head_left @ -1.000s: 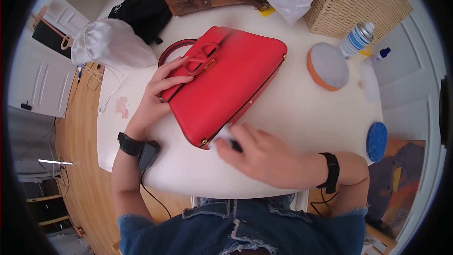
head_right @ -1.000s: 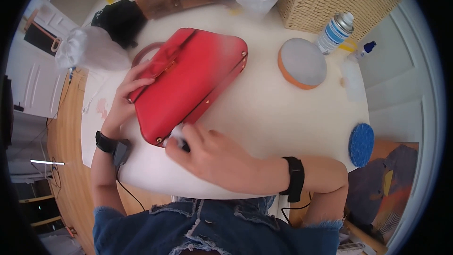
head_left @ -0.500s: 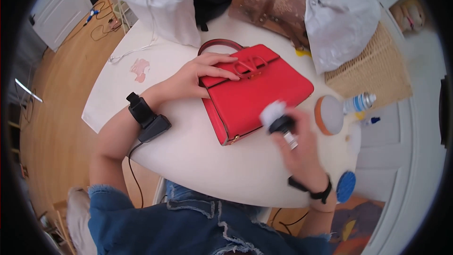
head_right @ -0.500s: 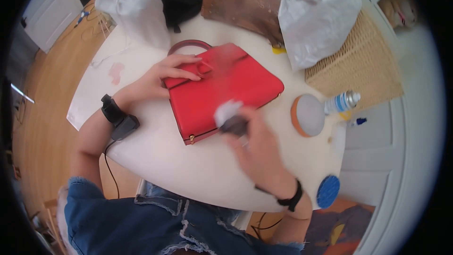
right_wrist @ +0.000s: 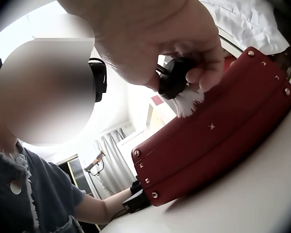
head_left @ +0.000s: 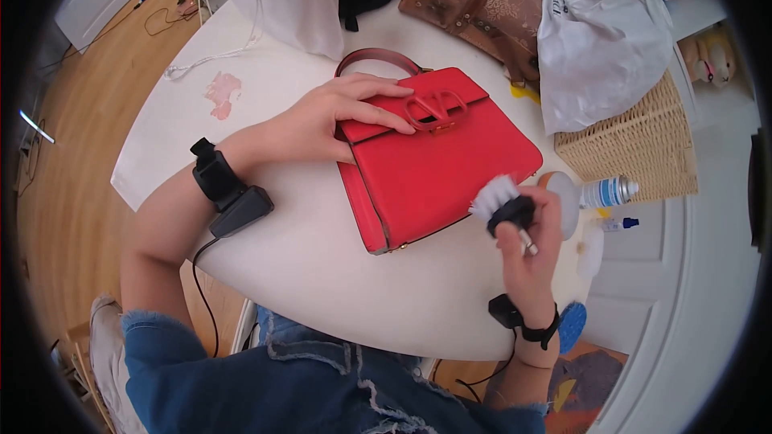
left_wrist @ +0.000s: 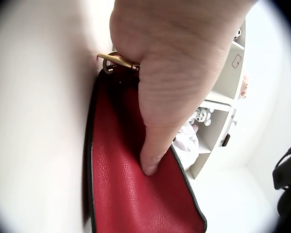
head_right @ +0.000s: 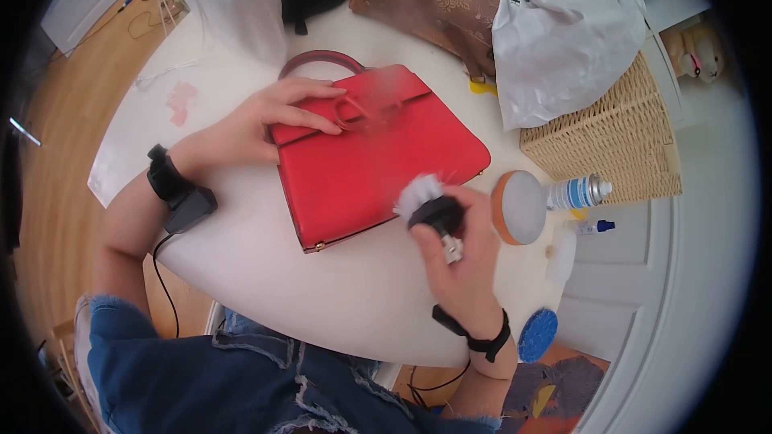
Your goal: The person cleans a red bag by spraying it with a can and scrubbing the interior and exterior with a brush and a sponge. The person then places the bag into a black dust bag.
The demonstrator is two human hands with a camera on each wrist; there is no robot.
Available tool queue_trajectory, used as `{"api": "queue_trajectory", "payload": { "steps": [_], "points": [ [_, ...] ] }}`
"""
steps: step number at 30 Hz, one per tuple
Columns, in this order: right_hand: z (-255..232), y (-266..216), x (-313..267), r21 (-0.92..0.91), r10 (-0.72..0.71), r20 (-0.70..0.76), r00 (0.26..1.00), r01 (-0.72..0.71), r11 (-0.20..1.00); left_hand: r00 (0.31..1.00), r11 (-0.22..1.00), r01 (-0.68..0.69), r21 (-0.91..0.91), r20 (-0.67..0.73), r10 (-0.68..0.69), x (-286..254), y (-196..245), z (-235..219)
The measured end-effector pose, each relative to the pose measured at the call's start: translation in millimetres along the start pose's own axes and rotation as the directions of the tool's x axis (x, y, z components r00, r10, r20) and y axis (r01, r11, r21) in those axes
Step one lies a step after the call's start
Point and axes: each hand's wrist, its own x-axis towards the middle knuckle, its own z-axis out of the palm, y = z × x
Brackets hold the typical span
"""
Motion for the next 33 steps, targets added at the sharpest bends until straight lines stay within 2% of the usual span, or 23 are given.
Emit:
{"api": "queue_trajectory", "payload": {
  "steps": [1, 3, 4, 6, 7, 9, 10, 12, 16, 17, 19, 21, 22, 24, 25, 26, 28, 30, 32, 33],
  "points": [
    [4.9, 2.4, -4.4, -0.071, -0.132, 0.082, 0.988, 0.137, 0.988, 1.0, 1.0, -0.007, 0.01, -0.003, 0.007, -0.9, -2.5, 0.6],
    [21.9, -3.4, -10.3, -0.203, -0.341, 0.291, 0.894, 0.406, 0.891, 1.0, 1.0, -0.013, 0.02, -0.011, 0.013, -1.4, -4.8, 2.0],
    [30.3, -5.1, -16.4, -0.244, -0.348, 0.38, 0.857, 0.456, 0.856, 1.0, 0.999, -0.023, 0.03, -0.019, 0.024, -1.3, -5.5, 2.2],
    [38.8, -9.9, -19.4, -0.227, -0.451, 0.439, 0.777, 0.582, 0.781, 1.0, 1.0, -0.013, 0.014, -0.02, 0.013, -0.7, -4.4, 2.7],
    [39.6, -6.7, -19.8, -0.224, -0.449, 0.435, 0.781, 0.576, 0.786, 1.0, 1.0, -0.004, -0.003, -0.029, 0.004, -0.6, -3.5, 3.1],
    [41.9, 1.9, -17.5, -0.27, -0.573, 0.45, 0.685, 0.716, 0.644, 1.0, 0.999, 0.014, -0.034, -0.026, -0.015, 0.1, -1.8, 2.0],
    [41.9, 3.3, -16.1, -0.271, -0.57, 0.446, 0.69, 0.711, 0.649, 0.999, 0.998, 0.027, -0.063, -0.031, -0.029, 0.2, -1.1, 2.1],
    [42.2, 5.1, -13.9, -0.426, -0.631, 0.488, 0.603, 0.795, 0.432, 0.999, 0.994, 0.042, -0.101, -0.028, -0.046, -0.5, -0.6, 3.8],
    [40.6, -0.1, -14.8, -0.457, -0.616, 0.509, 0.602, 0.795, 0.399, 0.991, 0.967, 0.114, -0.229, -0.039, -0.126, -1.4, -2.1, 3.5],
    [41.6, -0.5, -15.4, -0.453, -0.585, 0.552, 0.594, 0.803, 0.388, 0.992, 0.967, 0.113, -0.228, -0.033, -0.124, -2.1, -3.5, 4.7],
    [39.6, -0.7, -13.5, -0.451, -0.554, 0.589, 0.589, 0.808, 0.379, 0.972, 0.897, 0.176, -0.406, -0.07, -0.223, -2.8, -6.2, 6.5],
    [29.4, -0.2, -6.4, -0.427, -0.522, 0.543, 0.658, 0.752, 0.503, 0.964, 0.884, 0.209, -0.418, -0.062, -0.257, -2.0, -1.9, 4.6],
    [26.3, 2.8, -4.1, -0.429, -0.522, 0.541, 0.659, 0.75, 0.503, 0.955, 0.869, 0.239, -0.432, -0.059, -0.292, -1.7, -0.6, 2.8],
    [17.5, 9.6, 0.8, -0.307, -0.463, 0.35, 0.814, 0.567, 0.764, 0.942, 0.846, 0.275, -0.456, -0.047, -0.332, 0.7, 2.5, 0.5],
    [9.3, 10.5, 6.5, -0.223, -0.421, 0.351, 0.836, 0.512, 0.83, 0.928, 0.821, 0.309, -0.48, -0.036, -0.37, 1.4, 3.3, 0.1],
    [5.3, 9.3, 6.7, -0.223, -0.422, 0.353, 0.835, 0.513, 0.829, 0.928, 0.821, 0.308, -0.48, -0.038, -0.37, 1.9, 3.5, 0.4],
    [1.2, 6.3, 5.9, -0.149, -0.255, 0.311, 0.916, 0.312, 0.938, 0.914, 0.789, 0.332, -0.516, -0.028, -0.404, 1.8, 3.8, 1.0],
    [9.2, 2.8, -1.3, -0.167, -0.28, 0.314, 0.907, 0.344, 0.924, 0.931, 0.826, 0.296, -0.48, -0.048, -0.362, 0.3, 1.4, 2.3],
    [26.9, -2.7, -10.0, -0.219, -0.482, 0.316, 0.817, 0.557, 0.801, 0.947, 0.859, 0.259, -0.442, -0.059, -0.316, -0.9, -0.9, 4.7],
    [32.6, -10.7, -11.9, -0.215, -0.502, 0.387, 0.773, 0.605, 0.767, 0.956, 0.867, 0.233, -0.44, -0.058, -0.286, -1.4, -1.9, 5.5]
  ]
}}
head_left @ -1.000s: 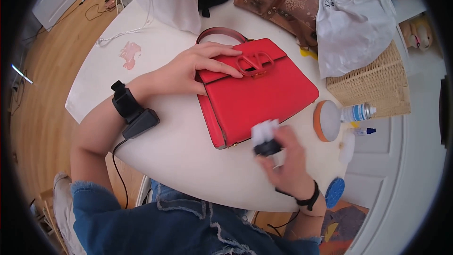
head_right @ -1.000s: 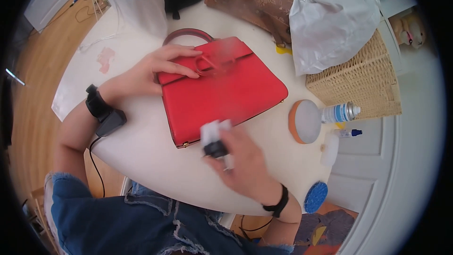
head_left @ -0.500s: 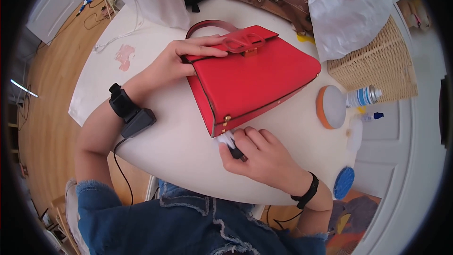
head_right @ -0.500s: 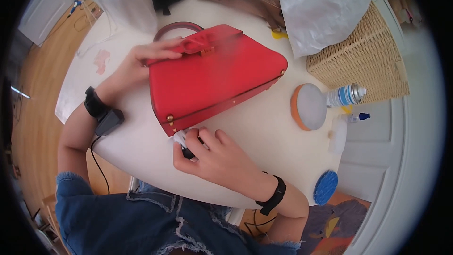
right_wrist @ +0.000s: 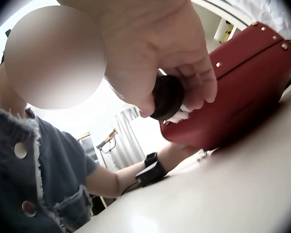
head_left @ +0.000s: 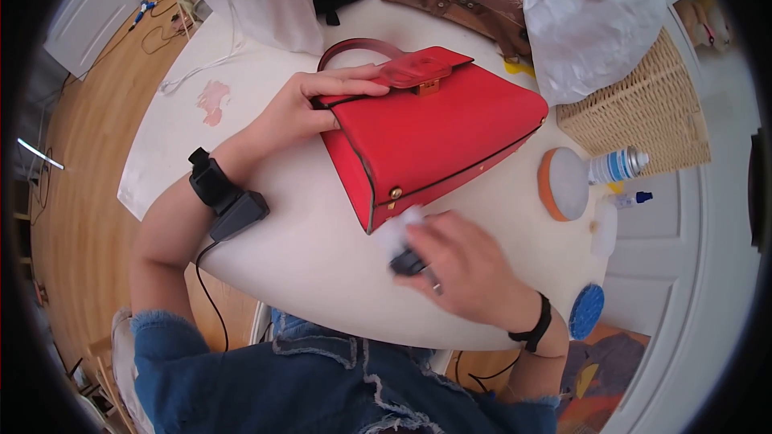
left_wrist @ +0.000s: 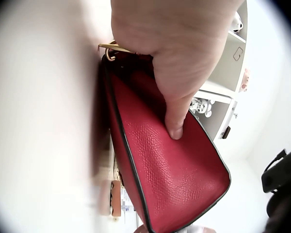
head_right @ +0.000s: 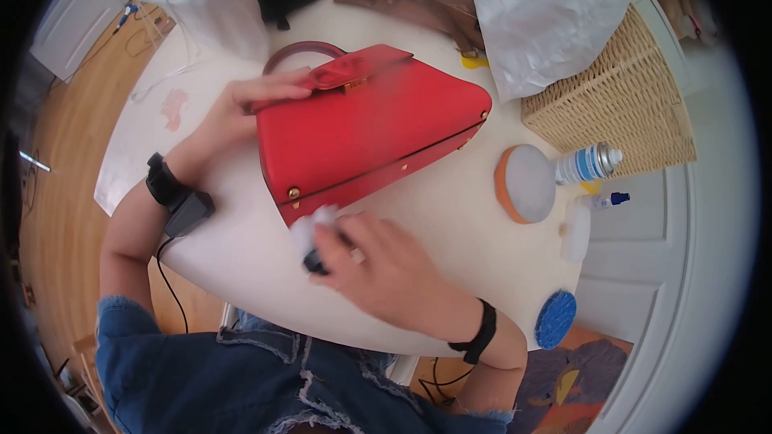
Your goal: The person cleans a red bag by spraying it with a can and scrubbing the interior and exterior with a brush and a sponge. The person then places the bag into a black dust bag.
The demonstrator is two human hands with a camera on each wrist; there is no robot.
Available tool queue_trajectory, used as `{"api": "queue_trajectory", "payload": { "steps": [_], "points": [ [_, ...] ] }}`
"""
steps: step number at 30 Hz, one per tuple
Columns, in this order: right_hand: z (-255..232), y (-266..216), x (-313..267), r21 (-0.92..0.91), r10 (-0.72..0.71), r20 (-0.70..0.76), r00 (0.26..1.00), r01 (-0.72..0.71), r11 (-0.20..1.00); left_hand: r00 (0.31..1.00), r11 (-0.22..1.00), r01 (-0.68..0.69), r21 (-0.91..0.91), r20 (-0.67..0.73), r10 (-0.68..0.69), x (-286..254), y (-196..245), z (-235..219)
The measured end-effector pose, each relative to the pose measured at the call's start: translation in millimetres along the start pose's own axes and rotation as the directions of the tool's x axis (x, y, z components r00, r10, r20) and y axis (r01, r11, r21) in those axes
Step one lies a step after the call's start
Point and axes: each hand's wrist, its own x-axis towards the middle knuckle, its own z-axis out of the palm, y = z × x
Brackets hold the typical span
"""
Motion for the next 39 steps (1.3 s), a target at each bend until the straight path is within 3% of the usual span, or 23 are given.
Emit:
{"api": "queue_trajectory", "payload": {
  "steps": [2, 4, 5, 6, 7, 8, 12, 13, 16, 18, 20, 21, 22, 23, 25, 27, 29, 30, 32, 36, 38, 39],
  "points": [
    [3.1, -2.0, 0.8, -0.025, -0.029, 0.031, 0.999, 0.029, 0.999, 0.999, 1.0, -0.028, -0.002, 0.024, 0.028, 0.6, 0.1, 1.7],
    [-0.9, 4.0, -0.7, -0.046, -0.056, 0.066, 0.996, 0.059, 0.997, 0.998, 0.997, -0.049, 0.065, -0.037, 0.051, 0.7, 2.2, 3.8],
    [-10.0, 18.1, -1.8, 0.012, 0.013, 0.03, 0.999, -0.014, 1.0, 0.998, 0.997, -0.049, 0.062, -0.033, 0.051, 0.7, 0.9, 3.4],
    [-19.5, 32.6, -4.5, 0.071, 0.084, -0.003, 0.996, -0.083, 0.994, 0.998, 0.999, 0.038, -0.036, -0.054, -0.04, 1.1, -0.6, 1.5],
    [-26.3, 46.8, -11.1, 0.194, 0.207, -0.034, 0.978, -0.197, 0.961, 0.989, 0.983, 0.121, -0.135, -0.066, -0.131, 1.5, -1.7, 0.1],
    [-42.1, 50.3, -11.8, 0.184, 0.353, -0.011, 0.935, -0.345, 0.92, 0.99, 0.987, 0.101, -0.124, -0.088, -0.113, 2.0, -2.1, 0.2],
    [-53.6, 113.1, -35.3, 0.416, 0.514, -0.11, 0.851, -0.43, 0.801, 0.991, 0.989, 0.091, -0.115, -0.088, -0.102, 3.2, -2.6, 0.4],
    [-55.4, 121.1, -38.0, 0.523, 0.572, -0.11, 0.813, -0.442, 0.728, 0.989, 0.99, 0.097, -0.101, -0.098, -0.107, 2.8, -2.1, 1.3],
    [-56.5, 138.6, -46.7, 0.591, 0.644, -0.066, 0.762, -0.49, 0.641, 0.99, 0.991, 0.09, -0.097, -0.103, -0.1, 2.6, -2.2, 3.0],
    [-55.0, 132.3, -44.6, 0.587, 0.633, -0.072, 0.771, -0.48, 0.652, 0.991, 0.991, 0.08, -0.11, -0.1, -0.091, 3.2, -3.5, 1.9],
    [-50.2, 114.9, -37.5, 0.583, 0.625, -0.074, 0.777, -0.474, 0.659, 0.982, 0.978, 0.151, -0.143, -0.094, -0.166, 2.4, -6.1, -0.7],
    [-47.9, 99.7, -31.5, 0.443, 0.563, -0.062, 0.824, -0.482, 0.756, 0.982, 0.978, 0.152, -0.142, -0.09, -0.166, 2.3, -8.0, -1.6],
    [-46.3, 89.2, -27.8, 0.292, 0.501, -0.038, 0.865, -0.47, 0.833, 0.991, 0.988, 0.088, -0.128, -0.093, -0.1, 2.4, -10.5, -2.3],
    [-45.2, 83.9, -26.7, 0.292, 0.504, -0.041, 0.863, -0.472, 0.832, 0.995, 0.993, 0.023, -0.114, -0.094, -0.034, 2.5, -12.3, -2.8],
    [-44.7, 79.0, -26.7, 0.266, 0.458, 0.063, 0.887, -0.457, 0.848, 0.996, 0.992, 0.024, -0.123, -0.087, -0.035, 2.6, -13.1, -3.3],
    [-46.6, 91.9, -30.1, 0.271, 0.438, 0.036, 0.898, -0.43, 0.861, 0.996, 0.991, 0.026, -0.131, -0.083, -0.037, 2.5, -13.3, -4.5],
    [-51.6, 115.6, -36.8, 0.473, 0.5, -0.087, 0.862, -0.406, 0.782, 0.996, 0.984, 0.041, -0.174, -0.069, -0.054, 2.4, -13.4, -5.9],
    [-54.1, 125.1, -42.6, 0.473, 0.498, -0.085, 0.863, -0.405, 0.783, 0.996, 0.984, 0.041, -0.174, -0.071, -0.054, 2.0, -13.4, -5.9],
    [-58.4, 137.2, -46.8, 0.619, 0.701, -0.046, 0.712, -0.53, 0.579, 0.993, 0.975, 0.077, -0.208, -0.071, -0.094, 1.0, -13.6, -6.1],
    [-50.6, 119.7, -41.0, 0.622, 0.685, -0.034, 0.728, -0.521, 0.584, 0.988, 0.974, 0.121, -0.19, -0.074, -0.137, 1.0, -12.1, -5.5],
    [-40.1, 94.1, -30.8, 0.241, 0.561, -0.109, 0.821, -0.526, 0.816, 0.996, 0.987, 0.043, -0.158, -0.077, -0.056, 1.7, -17.3, -6.5],
    [-37.0, 82.3, -27.8, 0.243, 0.564, -0.112, 0.818, -0.528, 0.814, 0.996, 0.987, 0.045, -0.157, -0.071, -0.056, 2.4, -17.9, -6.2]
  ]
}}
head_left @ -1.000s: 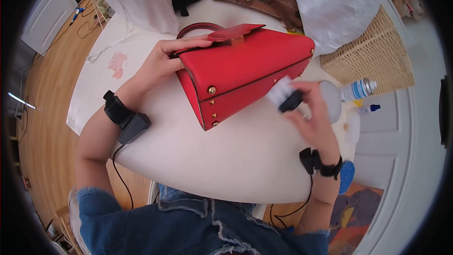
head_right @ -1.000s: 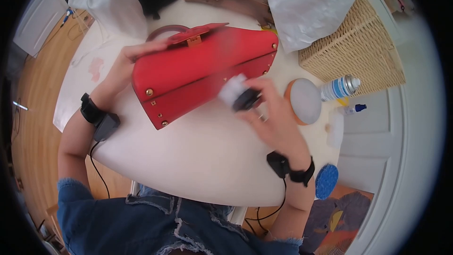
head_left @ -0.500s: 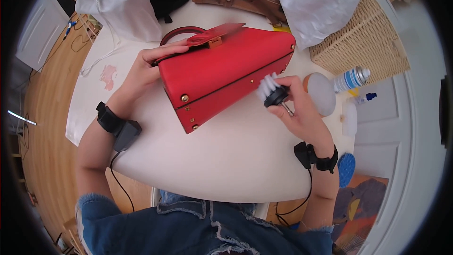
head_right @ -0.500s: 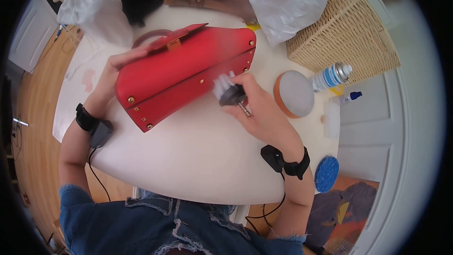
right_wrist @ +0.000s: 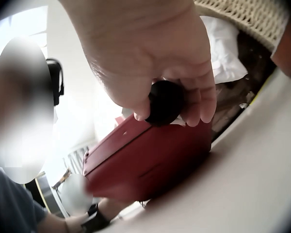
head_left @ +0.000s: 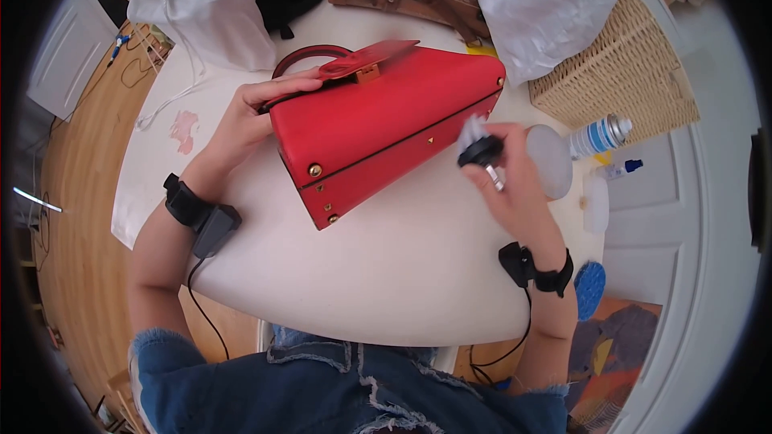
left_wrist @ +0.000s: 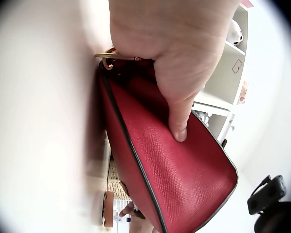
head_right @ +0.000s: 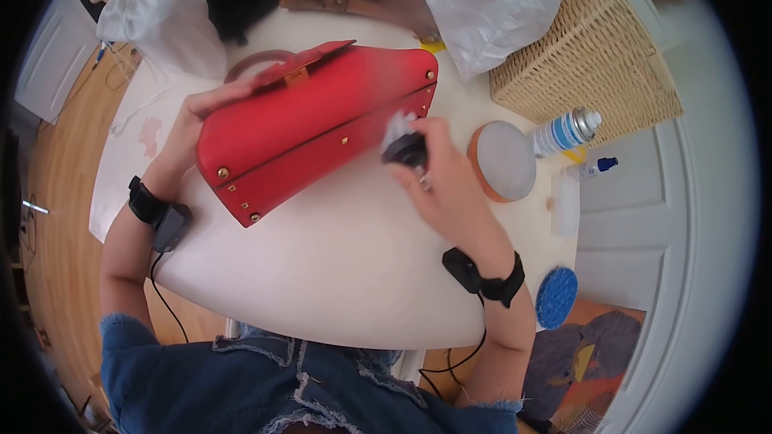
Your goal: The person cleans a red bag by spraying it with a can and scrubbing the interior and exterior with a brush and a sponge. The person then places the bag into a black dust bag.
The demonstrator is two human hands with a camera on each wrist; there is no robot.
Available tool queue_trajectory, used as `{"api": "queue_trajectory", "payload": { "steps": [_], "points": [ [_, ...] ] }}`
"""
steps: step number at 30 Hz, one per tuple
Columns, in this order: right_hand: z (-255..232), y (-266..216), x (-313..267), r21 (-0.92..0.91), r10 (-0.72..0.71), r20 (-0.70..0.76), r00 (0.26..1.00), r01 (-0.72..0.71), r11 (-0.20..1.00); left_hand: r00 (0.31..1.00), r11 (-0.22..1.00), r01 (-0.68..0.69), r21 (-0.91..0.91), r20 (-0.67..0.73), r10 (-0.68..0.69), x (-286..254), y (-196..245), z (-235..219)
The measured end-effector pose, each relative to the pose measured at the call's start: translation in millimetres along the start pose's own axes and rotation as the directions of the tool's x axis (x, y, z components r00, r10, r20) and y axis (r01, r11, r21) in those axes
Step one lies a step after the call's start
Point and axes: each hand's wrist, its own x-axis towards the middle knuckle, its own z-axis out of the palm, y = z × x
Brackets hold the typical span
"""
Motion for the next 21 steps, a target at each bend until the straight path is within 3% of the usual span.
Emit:
{"api": "queue_trajectory", "payload": {
  "steps": [2, 4, 5, 6, 8, 10, 11, 13, 16, 17, 19, 20, 21],
  "points": [
    [7.5, -19.2, -6.8, 0.016, -0.112, 0.132, 0.985, 0.111, 0.994, 0.998, 0.998, -0.055, 0.005, 0.003, 0.055, -0.2, -1.0, 1.3],
    [12.0, -31.3, -7.8, 0.005, -0.289, 0.268, 0.919, 0.298, 0.954, 0.998, 0.998, -0.054, 0.033, 0.015, 0.054, -1.1, 2.7, 2.2],
    [17.0, -30.6, -7.2, 0.037, -0.379, 0.255, 0.889, 0.383, 0.923, 0.998, 0.997, -0.055, 0.063, 0.024, 0.053, -1.3, 4.8, 1.9],
    [14.5, -29.2, -5.7, 0.038, -0.38, 0.253, 0.89, 0.383, 0.923, 0.998, 0.996, -0.053, 0.064, 0.025, 0.052, -1.1, 6.0, 1.9],
    [1.8, -22.2, 1.7, 0.039, -0.224, 0.115, 0.968, 0.221, 0.975, 1.0, 0.999, 0.024, 0.041, -0.007, -0.023, -2.4, 7.2, 2.1],
    [-8.9, 5.4, 12.3, 0.197, -0.099, -0.043, 0.994, 0.106, 0.975, 1.0, 0.999, 0.028, 0.025, -0.015, -0.027, -2.1, 7.6, 2.9],
    [-14.1, 18.7, 17.2, 0.196, -0.102, -0.041, 0.994, 0.108, 0.975, 0.999, 0.999, 0.031, 0.009, -0.016, -0.031, -1.9, 8.0, 2.9],
    [-21.0, 37.4, 22.6, 0.544, 0.191, -0.122, 0.974, -0.096, 0.833, 0.999, 0.999, 0.033, 0.024, -0.012, -0.033, -3.0, 9.8, 3.5],
    [-14.1, 36.6, 20.3, 0.627, 0.182, -0.131, 0.975, -0.061, 0.777, 0.997, 0.997, 0.071, 0.016, -0.01, -0.071, -3.0, 7.1, 1.4],
    [-8.5, 32.1, 17.8, 0.628, 0.184, -0.133, 0.974, -0.061, 0.776, 0.994, 0.994, 0.112, -0.009, -0.018, -0.112, -3.4, 6.0, 1.0],
    [8.1, 14.2, 9.6, 0.19, -0.026, -0.22, 0.975, 0.069, 0.979, 0.998, 0.998, 0.059, 0.02, -0.008, -0.058, -2.7, 7.1, 2.5],
    [13.6, 2.0, 6.7, 0.13, -0.16, -0.186, 0.969, 0.186, 0.974, 1.0, 0.999, 0.005, 0.047, -0.001, -0.005, -2.1, 7.6, 3.1],
    [15.6, -11.7, 0.2, 0.091, -0.164, -0.093, 0.982, 0.172, 0.981, 1.0, 0.999, 0.004, 0.048, 0.003, -0.005, -2.1, 7.3, 3.5]
  ]
}}
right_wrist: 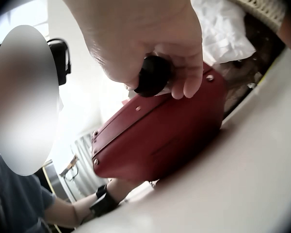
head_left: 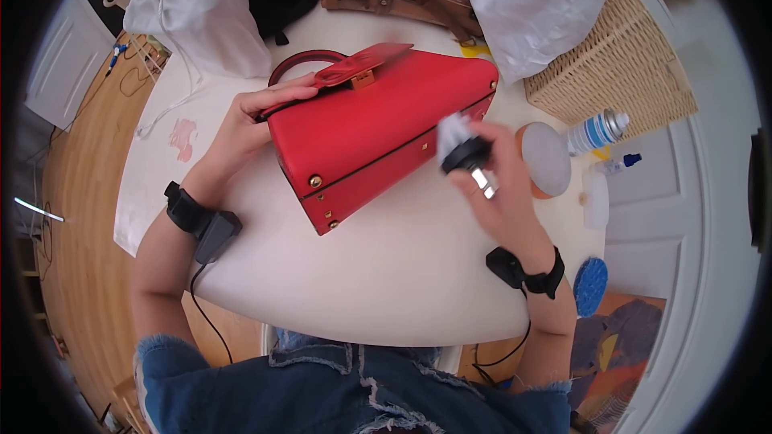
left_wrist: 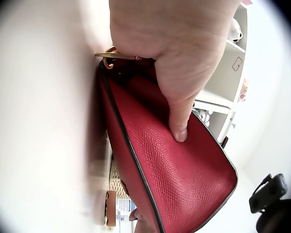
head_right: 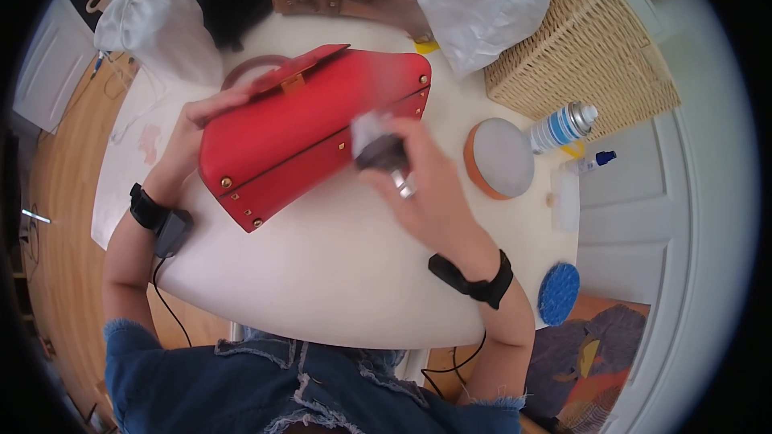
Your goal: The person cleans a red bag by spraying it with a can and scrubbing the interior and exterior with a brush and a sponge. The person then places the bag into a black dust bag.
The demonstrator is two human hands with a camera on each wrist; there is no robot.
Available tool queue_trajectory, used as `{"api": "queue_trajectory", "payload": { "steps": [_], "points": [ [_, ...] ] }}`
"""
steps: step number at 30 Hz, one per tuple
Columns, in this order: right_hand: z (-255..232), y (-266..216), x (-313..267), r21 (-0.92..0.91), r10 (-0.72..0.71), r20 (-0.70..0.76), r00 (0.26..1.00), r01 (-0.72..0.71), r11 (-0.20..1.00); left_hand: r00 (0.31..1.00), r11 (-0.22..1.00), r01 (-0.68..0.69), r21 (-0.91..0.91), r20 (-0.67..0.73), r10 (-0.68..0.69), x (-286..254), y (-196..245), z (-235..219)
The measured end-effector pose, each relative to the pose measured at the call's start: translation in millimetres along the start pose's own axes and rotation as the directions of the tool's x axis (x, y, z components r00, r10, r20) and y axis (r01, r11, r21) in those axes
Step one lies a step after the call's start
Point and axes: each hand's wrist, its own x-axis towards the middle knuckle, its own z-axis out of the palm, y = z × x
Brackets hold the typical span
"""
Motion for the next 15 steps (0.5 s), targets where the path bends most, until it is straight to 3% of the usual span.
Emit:
{"api": "queue_trajectory", "payload": {
  "steps": [3, 5, 6, 7, 9, 13, 15],
  "points": [
    [-3.7, -13.3, 4.5, 0.078, -0.089, 0.133, 0.987, 0.079, 0.994, 1.0, 1.0, 0.01, -0.024, -0.001, -0.01, -0.5, -0.6, -0.7],
    [-10.8, 14.4, 10.5, 0.286, 0.129, -0.072, 0.989, -0.103, 0.953, 0.999, 0.999, 0.036, -0.035, 0.01, -0.036, 0.0, 0.0, -0.8],
    [-20.3, 19.1, 17.5, 0.413, 0.228, -0.108, 0.968, -0.165, 0.896, 0.999, 0.999, 0.034, -0.036, 0.006, -0.034, 0.1, 0.8, -0.4],
    [-29.1, 28.1, 23.2, 0.411, 0.223, -0.105, 0.969, -0.162, 0.897, 0.999, 0.999, 0.031, -0.04, 0.011, -0.031, 0.6, 1.9, 0.2],
    [-38.4, 42.1, 30.9, 0.635, 0.468, -0.145, 0.872, -0.28, 0.719, 1.0, 0.999, 0.023, -0.045, 0.014, -0.023, 0.3, 2.3, 0.4],
    [-26.0, 30.4, 19.6, 0.603, 0.376, -0.138, 0.916, -0.224, 0.766, 1.0, 1.0, -0.013, -0.019, 0.023, 0.013, 0.4, 1.4, 0.7],
    [-11.7, -2.1, 13.1, 0.268, 0.26, -0.093, 0.961, -0.227, 0.936, 1.0, 1.0, -0.01, -0.002, 0.028, 0.01, 0.4, 2.6, 0.6]
  ]
}}
